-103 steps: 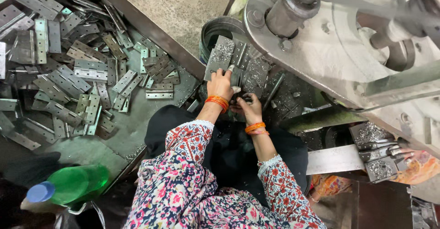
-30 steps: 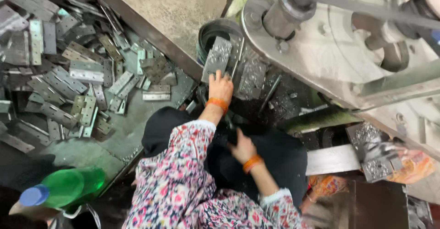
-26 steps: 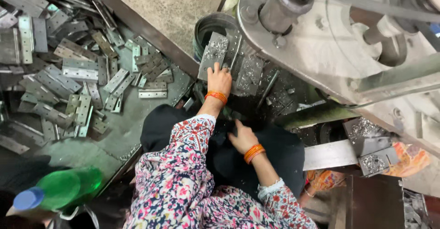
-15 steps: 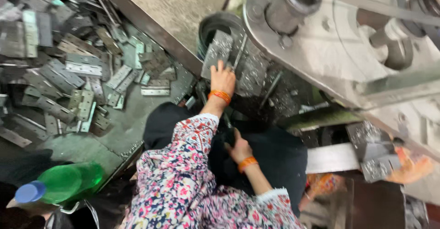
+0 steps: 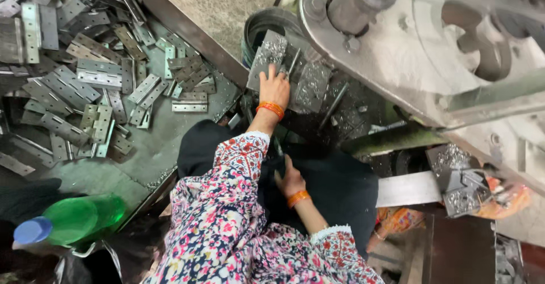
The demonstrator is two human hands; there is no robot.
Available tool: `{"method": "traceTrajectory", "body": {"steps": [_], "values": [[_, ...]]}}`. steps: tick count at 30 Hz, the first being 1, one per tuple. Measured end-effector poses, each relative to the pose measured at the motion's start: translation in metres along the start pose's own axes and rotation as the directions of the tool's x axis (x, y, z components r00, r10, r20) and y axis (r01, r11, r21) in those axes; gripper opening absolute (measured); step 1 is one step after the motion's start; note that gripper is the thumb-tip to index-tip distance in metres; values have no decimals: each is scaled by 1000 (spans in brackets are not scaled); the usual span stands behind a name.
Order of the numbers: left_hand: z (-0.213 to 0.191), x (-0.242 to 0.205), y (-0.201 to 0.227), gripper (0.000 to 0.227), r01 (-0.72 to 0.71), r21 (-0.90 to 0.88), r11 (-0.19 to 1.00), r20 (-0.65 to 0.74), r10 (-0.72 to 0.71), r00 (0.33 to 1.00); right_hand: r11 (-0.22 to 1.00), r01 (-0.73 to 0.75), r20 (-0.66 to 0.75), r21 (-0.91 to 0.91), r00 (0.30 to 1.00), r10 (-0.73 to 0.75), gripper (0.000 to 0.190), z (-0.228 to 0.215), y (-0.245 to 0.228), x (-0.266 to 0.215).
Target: The person repeatedly picks up small rectangular metal pieces from a bin and presses them against a rotating grinding wheel to smooth or deburr the edges. After each piece is processed, it is dropped into a pile of finished parts on the left side of the workspace.
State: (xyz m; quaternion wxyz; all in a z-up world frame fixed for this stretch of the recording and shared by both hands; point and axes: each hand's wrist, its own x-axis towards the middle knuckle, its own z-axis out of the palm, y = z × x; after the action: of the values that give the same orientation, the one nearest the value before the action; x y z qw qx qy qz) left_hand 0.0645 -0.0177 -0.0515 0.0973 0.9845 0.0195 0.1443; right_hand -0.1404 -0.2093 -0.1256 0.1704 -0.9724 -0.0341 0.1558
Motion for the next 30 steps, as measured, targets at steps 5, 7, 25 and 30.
{"method": "traceTrajectory", "body": {"steps": [5, 7, 25, 30], "values": [[14, 1, 0, 37, -9, -27, 1000, -89, 6, 996, 993, 58, 106, -107, 993, -47, 79, -81, -32, 7], [11, 8, -1, 38, 8, -84, 996, 54, -3, 999, 989, 86, 113, -121, 991, -72, 76, -91, -36, 9], [-11, -5, -1, 39, -71, 34, 997, -26, 71, 997, 984, 171, 61, -47, 984, -168, 79, -83, -28, 11], [-53, -58, -1, 33, -154, 84, 984, 143, 141, 980, 987, 136, 150, -85, 981, -123, 77, -122, -63, 8]]}}
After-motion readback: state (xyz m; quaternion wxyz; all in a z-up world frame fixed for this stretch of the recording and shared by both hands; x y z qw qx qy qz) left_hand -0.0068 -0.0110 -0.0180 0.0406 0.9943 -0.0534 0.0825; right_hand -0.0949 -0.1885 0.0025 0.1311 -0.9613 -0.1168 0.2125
